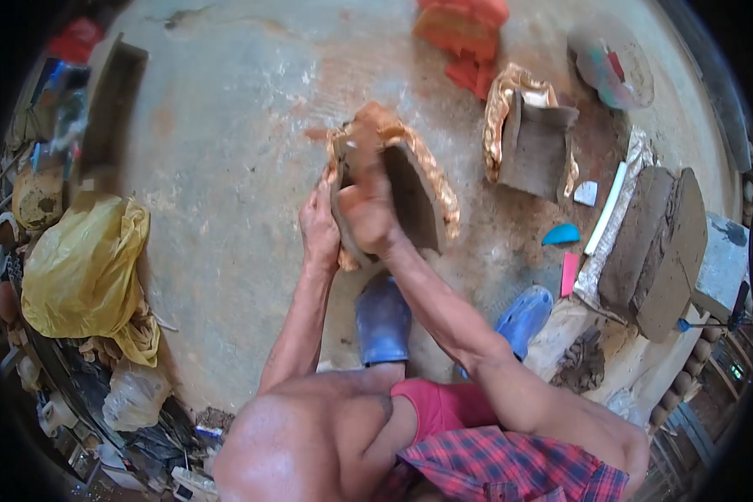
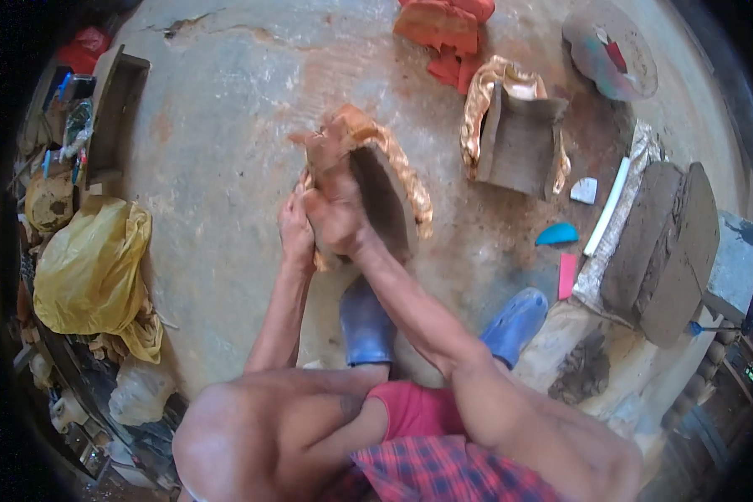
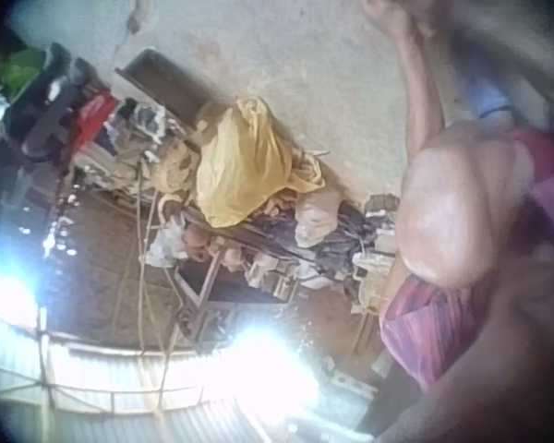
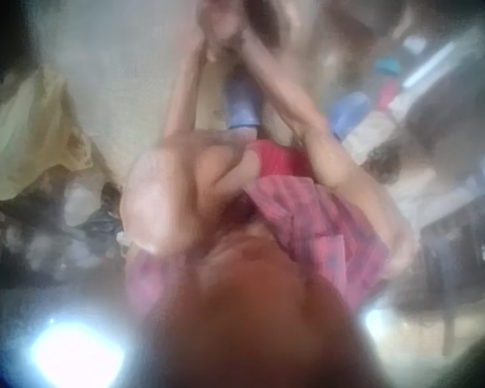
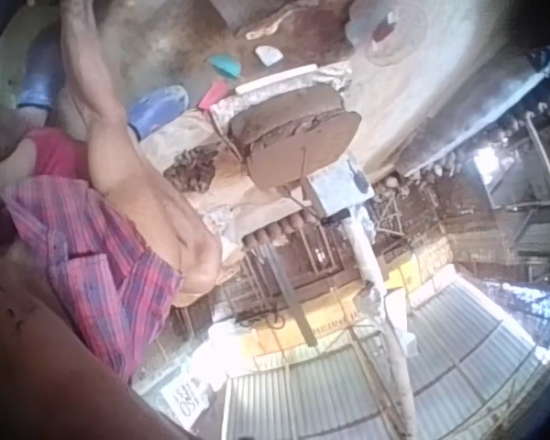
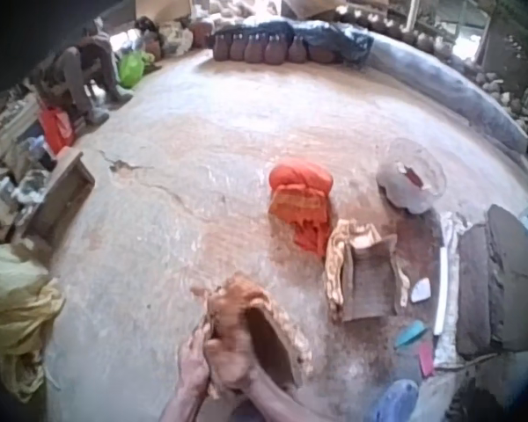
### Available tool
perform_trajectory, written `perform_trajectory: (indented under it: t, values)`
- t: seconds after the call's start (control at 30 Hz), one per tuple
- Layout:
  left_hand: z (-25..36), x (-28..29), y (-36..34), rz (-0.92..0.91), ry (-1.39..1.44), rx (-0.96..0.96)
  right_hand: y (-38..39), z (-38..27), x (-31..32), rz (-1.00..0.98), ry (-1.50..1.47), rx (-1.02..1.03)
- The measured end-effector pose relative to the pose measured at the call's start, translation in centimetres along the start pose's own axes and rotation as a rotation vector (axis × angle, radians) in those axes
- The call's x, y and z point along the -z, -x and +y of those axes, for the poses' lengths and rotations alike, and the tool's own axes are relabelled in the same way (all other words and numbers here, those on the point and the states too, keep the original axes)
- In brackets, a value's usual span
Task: The person cleans a two-part mask mold with a cloth, cuts a slab of clay from a larger block, and presses the clay into the mold sections to form a mask.
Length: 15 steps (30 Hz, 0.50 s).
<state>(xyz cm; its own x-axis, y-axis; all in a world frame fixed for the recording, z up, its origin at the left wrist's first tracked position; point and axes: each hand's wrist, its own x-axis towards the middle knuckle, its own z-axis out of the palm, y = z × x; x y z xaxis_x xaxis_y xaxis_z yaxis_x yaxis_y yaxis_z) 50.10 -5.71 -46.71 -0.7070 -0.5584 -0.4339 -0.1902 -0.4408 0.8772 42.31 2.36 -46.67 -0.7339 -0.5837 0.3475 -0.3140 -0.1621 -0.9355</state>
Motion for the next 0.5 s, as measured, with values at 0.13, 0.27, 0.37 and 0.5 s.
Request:
perform_trajectory:
  t: [0.13, 0.27, 0.37, 0.5]
  values:
    - [-1.2, -1.8, 0.4, 0.032, 0.03, -0.083, -0.8, 0.6, 1.0, -0.056, 0.056, 0.05]
    - [-0.5, -2.6, 0.8, 0.138, -0.094, 0.001, -3.3, -2.4, 3.2, 0.035, 0.05, 0.196]
    - [0.9, -4.8, 1.0, 0.069, 0.067, 0.021, -4.2, 1.2, 5.4, 0.18, 0.37, 0.416]
    - [0.1, -6.5, 1.1, 0.177, -0.043, -0.119, -4.3, 2.5, 5.7, 0.146, 0.541, 0.414]
